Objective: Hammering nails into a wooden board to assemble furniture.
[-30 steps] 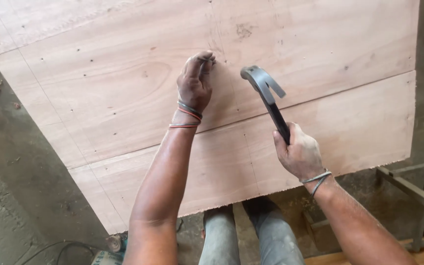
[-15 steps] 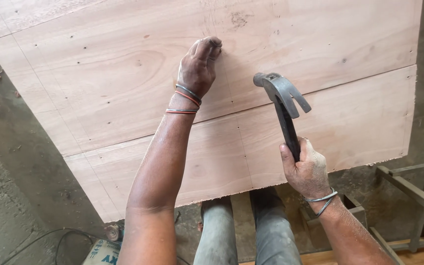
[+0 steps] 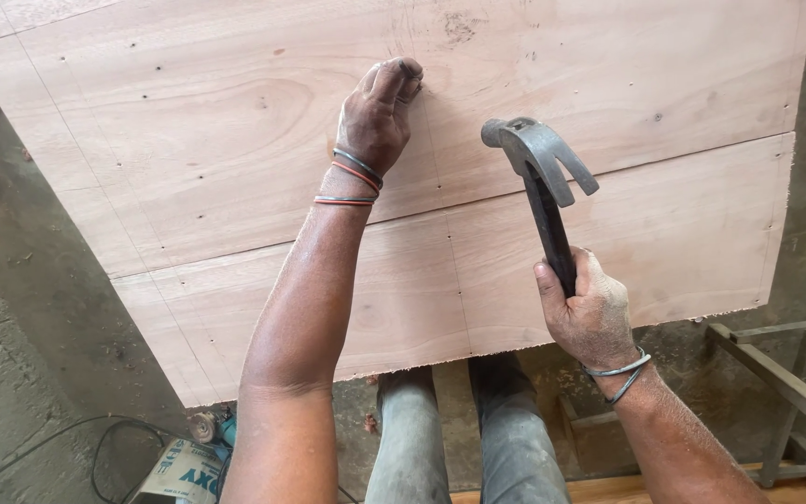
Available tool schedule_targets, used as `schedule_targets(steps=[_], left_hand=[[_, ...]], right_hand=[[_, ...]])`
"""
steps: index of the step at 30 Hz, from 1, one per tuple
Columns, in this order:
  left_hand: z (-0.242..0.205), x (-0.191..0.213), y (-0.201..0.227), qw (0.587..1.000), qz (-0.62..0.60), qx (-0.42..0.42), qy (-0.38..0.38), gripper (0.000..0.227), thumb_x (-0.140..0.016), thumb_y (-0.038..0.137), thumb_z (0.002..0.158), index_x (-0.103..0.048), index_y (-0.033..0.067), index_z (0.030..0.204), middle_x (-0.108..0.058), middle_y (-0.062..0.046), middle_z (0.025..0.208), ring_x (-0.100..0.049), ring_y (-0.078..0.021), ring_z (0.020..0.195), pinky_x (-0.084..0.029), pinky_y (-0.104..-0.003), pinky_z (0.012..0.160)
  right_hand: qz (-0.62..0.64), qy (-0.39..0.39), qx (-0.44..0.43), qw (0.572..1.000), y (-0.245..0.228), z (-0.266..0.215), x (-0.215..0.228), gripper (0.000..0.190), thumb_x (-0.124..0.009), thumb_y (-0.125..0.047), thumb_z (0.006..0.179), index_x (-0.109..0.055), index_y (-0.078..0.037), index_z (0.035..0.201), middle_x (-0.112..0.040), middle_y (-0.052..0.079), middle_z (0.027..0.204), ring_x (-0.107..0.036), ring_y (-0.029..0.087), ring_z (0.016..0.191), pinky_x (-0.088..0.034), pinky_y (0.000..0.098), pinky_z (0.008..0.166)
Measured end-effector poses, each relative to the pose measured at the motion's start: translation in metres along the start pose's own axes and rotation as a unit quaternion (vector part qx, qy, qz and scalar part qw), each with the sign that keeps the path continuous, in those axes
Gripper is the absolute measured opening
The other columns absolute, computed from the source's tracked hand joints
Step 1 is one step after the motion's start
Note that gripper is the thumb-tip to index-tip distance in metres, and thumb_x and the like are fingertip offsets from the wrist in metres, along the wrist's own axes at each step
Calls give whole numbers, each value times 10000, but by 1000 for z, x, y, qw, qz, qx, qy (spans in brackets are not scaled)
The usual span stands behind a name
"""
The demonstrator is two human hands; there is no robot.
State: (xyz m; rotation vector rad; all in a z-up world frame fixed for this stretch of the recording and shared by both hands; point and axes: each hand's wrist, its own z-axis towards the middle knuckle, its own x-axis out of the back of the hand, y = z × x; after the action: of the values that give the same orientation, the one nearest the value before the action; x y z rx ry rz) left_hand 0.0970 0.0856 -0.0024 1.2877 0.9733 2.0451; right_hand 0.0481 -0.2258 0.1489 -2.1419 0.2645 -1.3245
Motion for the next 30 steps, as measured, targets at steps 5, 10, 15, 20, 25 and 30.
schedule_targets(steps=[5, 10, 15, 20, 25, 30], left_hand=[[-1, -2, -1, 999, 30, -20, 2, 134, -662, 73, 1051, -596, 143, 1144, -697, -43, 1013, -730, -252, 881, -624, -339, 685], [-3, -3, 1, 998, 64, -27, -10, 136, -663, 75, 1043, -583, 144, 1129, -678, -41, 979, -709, -261, 832, -598, -349, 621], [-4, 0, 7, 996, 82, -38, -12, 131, -662, 91, 1030, -595, 147, 1128, -675, -43, 1007, -704, -270, 848, -587, -363, 625], [-4, -1, 9, 997, 72, -30, -6, 130, -662, 97, 1031, -603, 157, 1131, -677, -40, 1025, -705, -275, 863, -588, -374, 645], [-7, -5, 2, 997, 77, -25, -13, 140, -664, 108, 1030, -606, 155, 1148, -674, -45, 1022, -704, -277, 852, -586, -378, 635], [-2, -2, 6, 997, 76, -18, -12, 166, -657, 100, 1029, -613, 153, 1180, -674, -45, 989, -701, -279, 827, -576, -389, 608]], right_hand=[[-5, -8, -1, 1000, -4, 2, -1, 354, -648, -306, 1025, -639, 29, 1136, -685, 133, 714, -727, 276, 645, -564, 382, 567], [-7, -7, 30, 999, -20, 13, 5, 339, -653, -286, 1028, -636, 36, 1134, -697, 131, 728, -728, 268, 646, -565, 375, 563], [-10, 30, 128, 991, -57, 29, 28, 316, -677, -254, 1046, -636, 41, 1150, -690, 138, 778, -722, 263, 682, -561, 363, 584], [23, 82, 267, 960, -82, 36, 45, 383, -636, -249, 1087, -570, 94, 1245, -696, 149, 879, -695, 194, 687, -572, 299, 588], [51, 46, 257, 964, -70, 46, 25, 323, -587, -246, 1125, -564, 70, 1192, -666, 140, 855, -661, 176, 642, -569, 290, 543], [-80, -7, 121, 989, -91, 56, 31, 288, -636, -253, 1069, -633, 32, 1108, -660, 121, 670, -678, 256, 577, -545, 371, 510]])
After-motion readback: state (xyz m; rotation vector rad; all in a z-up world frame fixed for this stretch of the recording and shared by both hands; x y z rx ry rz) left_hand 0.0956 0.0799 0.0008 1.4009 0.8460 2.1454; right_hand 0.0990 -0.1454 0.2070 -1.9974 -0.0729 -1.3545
